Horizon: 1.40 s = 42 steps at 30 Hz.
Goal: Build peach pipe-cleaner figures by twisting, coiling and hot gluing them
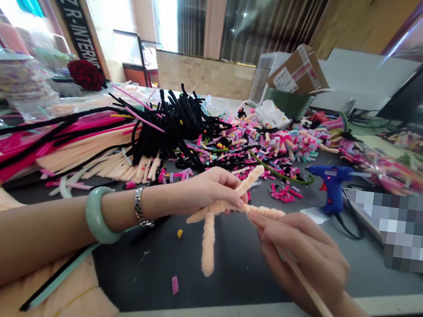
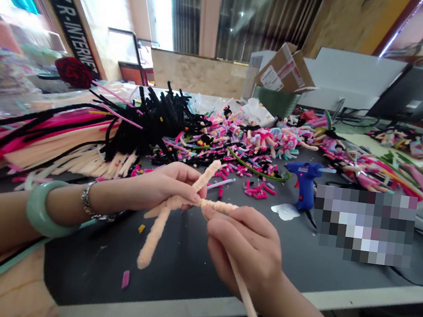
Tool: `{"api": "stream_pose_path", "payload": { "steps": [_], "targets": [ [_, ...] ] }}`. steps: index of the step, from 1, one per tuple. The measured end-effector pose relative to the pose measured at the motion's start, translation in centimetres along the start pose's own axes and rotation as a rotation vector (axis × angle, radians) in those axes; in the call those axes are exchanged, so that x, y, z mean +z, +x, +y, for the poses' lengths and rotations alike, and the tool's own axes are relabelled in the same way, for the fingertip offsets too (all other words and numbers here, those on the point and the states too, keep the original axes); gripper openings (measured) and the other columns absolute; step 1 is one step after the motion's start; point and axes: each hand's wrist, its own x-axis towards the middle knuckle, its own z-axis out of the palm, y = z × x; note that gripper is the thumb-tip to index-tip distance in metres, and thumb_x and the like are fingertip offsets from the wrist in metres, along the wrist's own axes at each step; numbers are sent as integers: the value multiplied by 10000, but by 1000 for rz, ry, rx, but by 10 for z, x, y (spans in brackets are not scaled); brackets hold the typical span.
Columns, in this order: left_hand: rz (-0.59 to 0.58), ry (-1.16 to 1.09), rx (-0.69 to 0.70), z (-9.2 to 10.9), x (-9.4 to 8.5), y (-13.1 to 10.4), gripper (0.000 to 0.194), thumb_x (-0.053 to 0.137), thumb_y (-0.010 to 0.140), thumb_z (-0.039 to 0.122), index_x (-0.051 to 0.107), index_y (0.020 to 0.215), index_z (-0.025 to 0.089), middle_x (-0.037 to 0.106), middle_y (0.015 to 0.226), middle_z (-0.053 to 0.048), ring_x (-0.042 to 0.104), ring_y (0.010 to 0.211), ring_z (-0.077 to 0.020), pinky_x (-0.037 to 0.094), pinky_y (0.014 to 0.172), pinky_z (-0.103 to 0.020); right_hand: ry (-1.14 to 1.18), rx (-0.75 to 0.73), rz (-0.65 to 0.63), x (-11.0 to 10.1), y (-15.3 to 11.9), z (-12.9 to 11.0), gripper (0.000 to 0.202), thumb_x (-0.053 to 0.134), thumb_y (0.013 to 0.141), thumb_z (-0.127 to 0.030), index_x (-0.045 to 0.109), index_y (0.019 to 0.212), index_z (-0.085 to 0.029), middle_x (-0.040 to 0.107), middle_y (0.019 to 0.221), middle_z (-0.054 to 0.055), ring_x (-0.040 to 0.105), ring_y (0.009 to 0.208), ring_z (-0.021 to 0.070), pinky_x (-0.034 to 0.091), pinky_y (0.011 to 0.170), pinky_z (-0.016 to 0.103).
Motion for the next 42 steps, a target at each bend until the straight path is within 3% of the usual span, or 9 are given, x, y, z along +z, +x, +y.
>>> {"api": "stream_pose_path", "payload": {
  "steps": [7,14,19,23,26,29,34,37,42],
  "targets": [
    [-38,-25,18,-2,-3,1,107,700,657,120,632,734,91,578,602,22,512,518,-38,391,496,-142,34,36,43,0,2,0,380,628,716,24,584,966,-259,738,907,19,661,724,168,538,625,289],
    [-11,244,72,-3,-1,0,206,721,662,188,583,784,96,583,688,10,531,595,-60,430,570,-176,11,51,42,2,-1,0,358,648,715,21,589,965,-228,741,923,27,611,680,139,529,655,257],
    [-73,377,145,-5,2,-1,239,692,674,141,522,843,135,565,708,23,518,594,-66,416,555,-180,3,163,75,4,-4,-2,325,637,746,0,588,951,-247,718,865,-2,593,644,121,500,617,239],
    [-134,463,176,-5,7,-5,247,690,719,219,489,847,156,537,707,27,482,590,-70,387,529,-186,3,236,68,5,-5,-2,283,626,779,-40,578,948,-261,689,788,-15,603,627,123,485,596,235],
    [-99,545,209,-6,11,-7,266,690,739,296,470,814,166,503,660,40,465,581,-73,359,504,-180,1,253,51,4,-5,-2,225,603,807,-70,587,912,-268,688,765,-14,614,609,131,478,569,241],
    [-54,592,206,-9,12,-6,242,692,716,247,482,805,166,522,660,35,481,584,-79,366,509,-180,-4,230,46,3,-2,-3,197,601,808,-80,590,870,-267,679,711,-26,604,573,125,475,555,238],
    [87,505,225,-14,9,-2,193,646,698,142,485,802,163,527,667,38,480,588,-74,361,523,-177,55,159,34,0,2,-5,263,624,757,-16,598,892,-241,736,843,-5,649,688,123,501,628,225],
    [167,382,283,-15,9,-1,210,664,720,178,478,814,156,520,697,40,493,608,-66,379,552,-179,128,198,39,2,1,-3,292,638,735,-10,608,912,-240,736,876,11,664,773,147,515,694,259],
    [243,82,324,-12,17,-5,270,731,692,196,506,829,139,546,708,40,531,610,-53,424,597,-177,258,331,100,2,-4,-4,275,663,727,-25,621,883,-248,718,831,19,682,753,173,530,675,293]
  ]
}}
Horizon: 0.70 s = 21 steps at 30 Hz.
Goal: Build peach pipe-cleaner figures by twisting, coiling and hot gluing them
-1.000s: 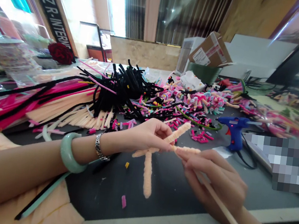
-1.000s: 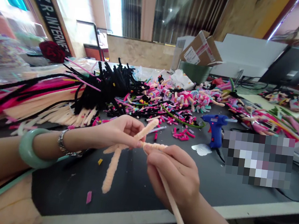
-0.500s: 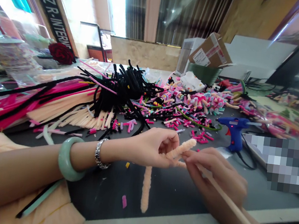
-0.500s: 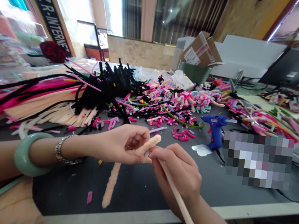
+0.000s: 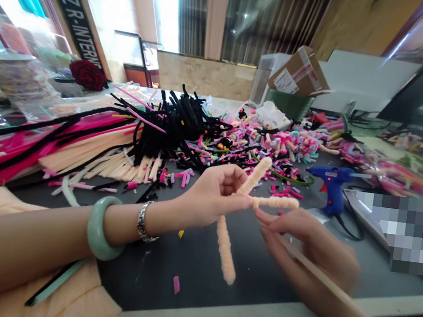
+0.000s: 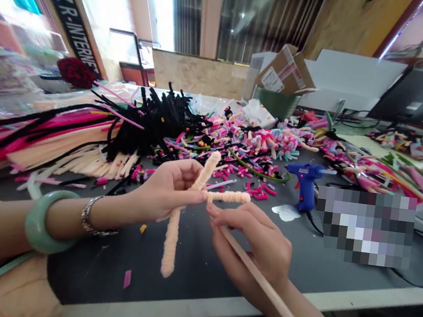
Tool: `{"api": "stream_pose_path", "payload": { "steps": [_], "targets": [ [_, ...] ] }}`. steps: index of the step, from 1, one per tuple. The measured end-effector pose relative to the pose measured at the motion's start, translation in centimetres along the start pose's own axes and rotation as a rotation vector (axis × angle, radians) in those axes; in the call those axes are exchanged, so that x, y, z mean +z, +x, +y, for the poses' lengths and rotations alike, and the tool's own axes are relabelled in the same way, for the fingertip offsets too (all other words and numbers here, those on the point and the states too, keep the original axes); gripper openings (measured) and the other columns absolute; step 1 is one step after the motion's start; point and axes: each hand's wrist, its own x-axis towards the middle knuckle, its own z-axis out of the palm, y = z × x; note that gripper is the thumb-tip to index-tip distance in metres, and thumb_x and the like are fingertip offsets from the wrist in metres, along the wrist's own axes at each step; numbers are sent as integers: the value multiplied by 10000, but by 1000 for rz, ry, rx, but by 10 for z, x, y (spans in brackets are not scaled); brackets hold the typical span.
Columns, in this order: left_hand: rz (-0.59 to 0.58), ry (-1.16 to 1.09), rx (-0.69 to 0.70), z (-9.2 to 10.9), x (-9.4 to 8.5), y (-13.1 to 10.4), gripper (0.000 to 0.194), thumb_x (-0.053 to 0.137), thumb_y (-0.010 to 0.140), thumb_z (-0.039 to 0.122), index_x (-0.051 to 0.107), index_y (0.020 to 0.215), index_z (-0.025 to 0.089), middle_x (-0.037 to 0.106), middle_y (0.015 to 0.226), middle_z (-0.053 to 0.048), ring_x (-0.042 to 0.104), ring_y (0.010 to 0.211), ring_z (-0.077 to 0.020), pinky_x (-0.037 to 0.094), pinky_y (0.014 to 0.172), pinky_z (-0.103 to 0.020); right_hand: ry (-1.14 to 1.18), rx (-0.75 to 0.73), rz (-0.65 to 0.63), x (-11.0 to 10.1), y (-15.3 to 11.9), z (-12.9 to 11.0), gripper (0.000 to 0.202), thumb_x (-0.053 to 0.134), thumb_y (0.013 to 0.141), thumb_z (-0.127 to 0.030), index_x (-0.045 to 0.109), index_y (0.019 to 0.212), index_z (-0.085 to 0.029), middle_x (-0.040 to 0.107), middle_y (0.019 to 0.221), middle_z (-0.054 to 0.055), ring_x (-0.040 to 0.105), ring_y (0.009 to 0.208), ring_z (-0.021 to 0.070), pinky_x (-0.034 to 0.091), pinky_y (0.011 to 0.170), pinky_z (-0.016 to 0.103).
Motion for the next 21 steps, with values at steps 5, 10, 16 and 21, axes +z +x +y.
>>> {"api": "stream_pose_path", "payload": {
  "steps": [5,10,16,21],
  "targets": [
    [7,-268,-53,7,7,-6,322,811,616,209,558,794,117,581,686,33,527,564,-41,421,535,-154,225,155,38,-4,2,-2,181,656,773,-90,614,825,-258,706,776,14,724,844,232,585,703,314],
    [-67,-343,-122,8,5,-6,222,790,651,162,601,752,103,599,660,31,537,539,-29,422,516,-137,577,455,11,-3,8,7,131,736,730,-166,638,758,-248,695,710,-11,723,745,184,589,662,263],
    [-315,-331,-202,14,-1,-7,130,756,664,94,637,717,91,616,623,21,548,524,-34,435,504,-125,850,736,-162,-1,14,10,114,763,679,-207,649,678,-213,674,652,-7,656,612,145,548,557,248],
    [-507,-201,-364,13,-6,-7,111,751,665,102,669,738,115,655,712,2,589,618,-54,469,561,-133,774,822,-231,-3,20,0,134,772,643,-210,641,620,-194,640,572,-14,578,498,110,468,436,201]
  ]
}}
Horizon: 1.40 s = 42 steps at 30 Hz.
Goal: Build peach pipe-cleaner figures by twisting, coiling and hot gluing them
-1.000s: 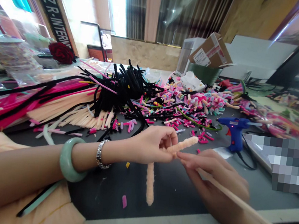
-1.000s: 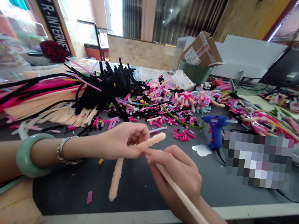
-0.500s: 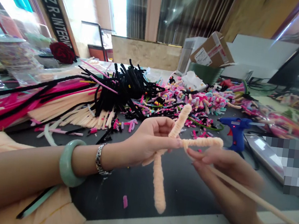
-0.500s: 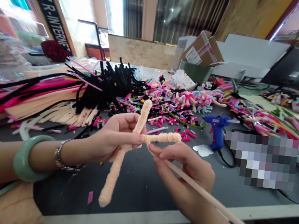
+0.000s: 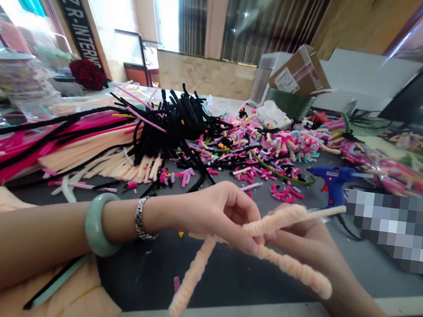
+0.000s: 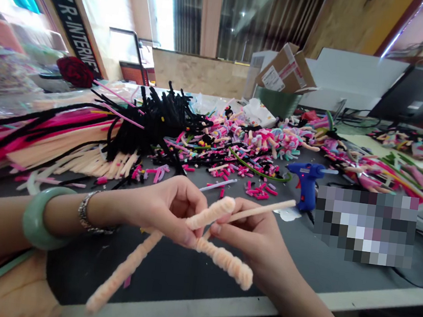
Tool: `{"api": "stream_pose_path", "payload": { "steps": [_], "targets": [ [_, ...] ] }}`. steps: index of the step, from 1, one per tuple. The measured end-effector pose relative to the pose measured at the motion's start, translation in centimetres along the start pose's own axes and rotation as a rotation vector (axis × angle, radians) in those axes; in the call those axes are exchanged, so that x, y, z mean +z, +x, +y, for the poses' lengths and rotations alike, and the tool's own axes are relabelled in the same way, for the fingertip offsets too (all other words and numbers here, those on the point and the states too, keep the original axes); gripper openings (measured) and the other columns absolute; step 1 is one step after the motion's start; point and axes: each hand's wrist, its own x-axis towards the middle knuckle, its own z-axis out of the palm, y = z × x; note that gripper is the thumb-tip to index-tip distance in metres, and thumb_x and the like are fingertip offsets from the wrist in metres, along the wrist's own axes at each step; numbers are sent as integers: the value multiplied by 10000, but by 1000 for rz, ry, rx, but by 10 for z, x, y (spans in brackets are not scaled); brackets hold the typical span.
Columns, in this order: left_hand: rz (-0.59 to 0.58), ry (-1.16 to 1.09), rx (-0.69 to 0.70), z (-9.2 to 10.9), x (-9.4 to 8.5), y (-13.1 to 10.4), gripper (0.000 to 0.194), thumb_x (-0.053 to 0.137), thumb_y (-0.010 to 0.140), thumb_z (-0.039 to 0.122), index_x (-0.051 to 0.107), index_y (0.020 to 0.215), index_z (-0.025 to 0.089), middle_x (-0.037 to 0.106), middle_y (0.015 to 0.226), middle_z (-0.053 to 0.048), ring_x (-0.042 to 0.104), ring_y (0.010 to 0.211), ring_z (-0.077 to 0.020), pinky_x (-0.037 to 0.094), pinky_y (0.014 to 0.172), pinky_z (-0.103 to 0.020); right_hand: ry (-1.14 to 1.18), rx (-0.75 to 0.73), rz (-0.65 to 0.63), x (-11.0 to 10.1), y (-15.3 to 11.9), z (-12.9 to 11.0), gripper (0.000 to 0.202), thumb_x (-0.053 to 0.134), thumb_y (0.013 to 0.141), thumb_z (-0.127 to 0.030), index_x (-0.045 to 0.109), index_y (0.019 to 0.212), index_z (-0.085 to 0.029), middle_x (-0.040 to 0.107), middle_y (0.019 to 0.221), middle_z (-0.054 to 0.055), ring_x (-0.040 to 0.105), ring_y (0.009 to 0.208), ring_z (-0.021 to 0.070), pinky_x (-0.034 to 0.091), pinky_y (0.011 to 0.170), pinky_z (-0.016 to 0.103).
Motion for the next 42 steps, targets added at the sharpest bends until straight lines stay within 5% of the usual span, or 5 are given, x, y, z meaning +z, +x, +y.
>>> {"api": "stream_pose_path", "payload": {
  "steps": [8,16,25,38,42],
  "targets": [
    [86,253,-67,3,-2,4,127,729,657,142,655,750,99,596,649,12,509,552,-47,428,548,-162,-126,-90,82,-3,-1,5,142,778,676,-244,648,683,-189,647,604,-24,604,531,94,485,483,172],
    [202,393,-53,-2,-6,8,159,675,640,146,638,784,89,564,644,10,476,559,-63,366,524,-176,-518,-478,141,-2,-7,6,73,642,817,-178,686,786,-227,682,727,-20,640,667,98,496,595,175],
    [285,652,6,0,-10,6,217,663,698,305,598,627,111,421,517,55,347,485,-44,230,434,-164,-701,-752,104,-2,-11,8,187,638,775,-50,673,886,-196,670,727,3,585,618,110,458,545,246],
    [428,439,158,-2,-10,11,133,641,734,242,633,730,109,503,535,48,453,484,-52,357,471,-167,-803,-1046,188,-1,-9,2,249,691,676,12,697,823,-190,715,732,41,607,655,169,490,564,326],
    [458,284,222,-1,-7,11,88,653,721,186,622,731,104,531,556,47,473,480,-42,369,469,-156,-839,-1029,129,1,-8,-1,209,693,692,-15,689,785,-202,710,704,27,599,631,157,499,553,314]
  ]
}}
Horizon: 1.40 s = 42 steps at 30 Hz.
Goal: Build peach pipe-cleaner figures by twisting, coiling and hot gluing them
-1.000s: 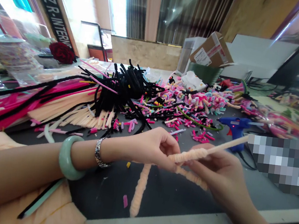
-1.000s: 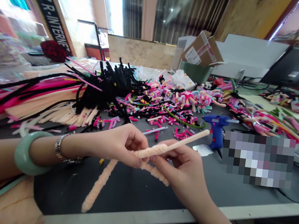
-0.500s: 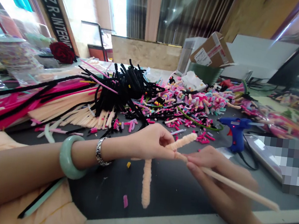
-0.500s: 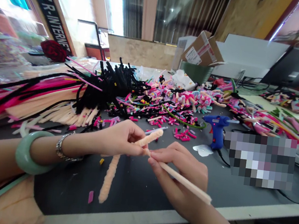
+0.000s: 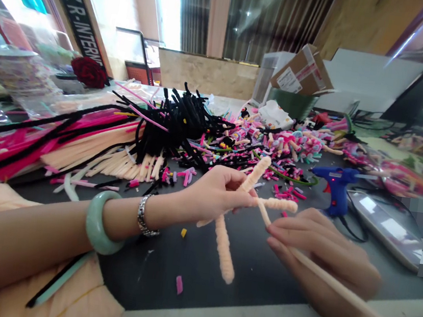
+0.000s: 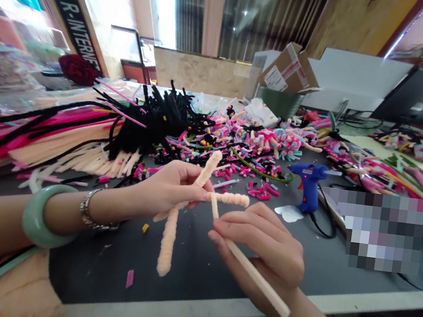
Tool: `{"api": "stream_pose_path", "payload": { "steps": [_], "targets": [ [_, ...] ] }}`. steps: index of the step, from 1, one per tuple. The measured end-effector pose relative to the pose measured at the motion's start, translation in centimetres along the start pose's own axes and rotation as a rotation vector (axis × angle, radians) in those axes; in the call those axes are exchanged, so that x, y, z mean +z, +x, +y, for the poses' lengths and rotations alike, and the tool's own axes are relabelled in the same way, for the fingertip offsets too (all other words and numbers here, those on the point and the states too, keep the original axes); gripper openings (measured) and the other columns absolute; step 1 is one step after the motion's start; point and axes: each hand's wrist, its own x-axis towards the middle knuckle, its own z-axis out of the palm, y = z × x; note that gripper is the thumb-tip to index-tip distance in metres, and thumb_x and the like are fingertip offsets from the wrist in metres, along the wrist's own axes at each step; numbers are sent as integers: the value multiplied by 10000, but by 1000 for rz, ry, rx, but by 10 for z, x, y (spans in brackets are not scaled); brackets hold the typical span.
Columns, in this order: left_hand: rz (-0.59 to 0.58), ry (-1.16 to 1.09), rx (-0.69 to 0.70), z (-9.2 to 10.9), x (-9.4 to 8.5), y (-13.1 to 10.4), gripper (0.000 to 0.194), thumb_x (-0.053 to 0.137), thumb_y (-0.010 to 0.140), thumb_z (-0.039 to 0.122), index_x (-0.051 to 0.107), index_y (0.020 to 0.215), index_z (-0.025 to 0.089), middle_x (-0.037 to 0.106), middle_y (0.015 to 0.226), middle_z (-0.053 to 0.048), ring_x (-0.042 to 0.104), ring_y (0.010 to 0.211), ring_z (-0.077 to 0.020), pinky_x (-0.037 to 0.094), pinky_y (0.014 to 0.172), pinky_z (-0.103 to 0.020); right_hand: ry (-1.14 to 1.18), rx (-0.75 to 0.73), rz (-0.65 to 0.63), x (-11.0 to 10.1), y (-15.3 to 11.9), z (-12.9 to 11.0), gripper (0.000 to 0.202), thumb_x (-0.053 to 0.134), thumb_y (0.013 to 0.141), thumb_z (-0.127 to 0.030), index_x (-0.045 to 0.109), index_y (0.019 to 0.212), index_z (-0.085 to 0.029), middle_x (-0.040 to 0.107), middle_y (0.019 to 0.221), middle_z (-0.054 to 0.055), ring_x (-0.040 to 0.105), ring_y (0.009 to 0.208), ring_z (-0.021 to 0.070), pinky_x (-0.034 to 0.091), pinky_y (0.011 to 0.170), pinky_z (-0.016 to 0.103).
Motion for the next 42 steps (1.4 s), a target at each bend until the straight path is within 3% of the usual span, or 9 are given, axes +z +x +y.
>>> {"api": "stream_pose_path", "payload": {
  "steps": [6,11,16,21,26,31,34,42],
  "targets": [
    [-17,-365,31,-1,3,-1,81,685,692,143,627,731,102,569,565,34,521,490,-43,397,489,-155,64,96,-49,0,3,-1,222,690,723,-56,716,862,-227,737,727,12,631,624,154,512,578,303],
    [-232,-541,-7,2,-1,-6,53,679,663,94,638,692,109,597,572,6,534,475,-66,410,489,-191,102,194,-66,-4,0,0,168,703,723,-84,699,796,-235,731,706,-10,642,616,143,508,556,263],
    [-488,-398,-127,10,-4,-12,53,679,643,85,678,688,112,622,658,-18,553,504,-79,448,464,-193,207,241,-126,-3,3,1,66,657,802,-199,708,767,-222,703,621,12,584,517,143,455,441,264],
    [-647,-167,-229,11,-4,-12,55,690,671,113,663,719,119,624,739,-17,551,595,-73,471,512,-164,233,324,-147,-2,3,1,96,679,777,-139,711,745,-224,672,607,-13,561,517,117,449,468,242],
    [-576,17,-217,9,-1,-9,67,637,645,117,599,700,126,560,662,23,497,560,-62,419,499,-160,186,352,-127,0,-2,1,105,656,802,-164,712,751,-237,599,554,-42,502,490,90,398,448,221],
    [-456,289,-169,9,1,-11,78,619,642,174,560,685,144,504,585,39,458,516,-71,315,436,-156,132,328,-117,1,-5,2,78,677,789,-176,711,745,-230,651,618,-27,538,498,96,422,450,228],
    [-388,390,-153,8,2,-11,74,610,669,207,582,695,144,502,578,37,455,515,-72,305,441,-159,78,246,-108,0,-1,1,114,684,765,-129,709,755,-240,685,611,-30,571,507,113,465,474,240],
    [-346,408,-95,1,0,-7,236,623,751,351,632,748,115,455,576,42,394,522,-67,288,464,-178,-78,-47,-37,1,2,-2,290,685,712,-16,698,886,-247,744,730,2,642,596,154,518,545,301]
  ]
}}
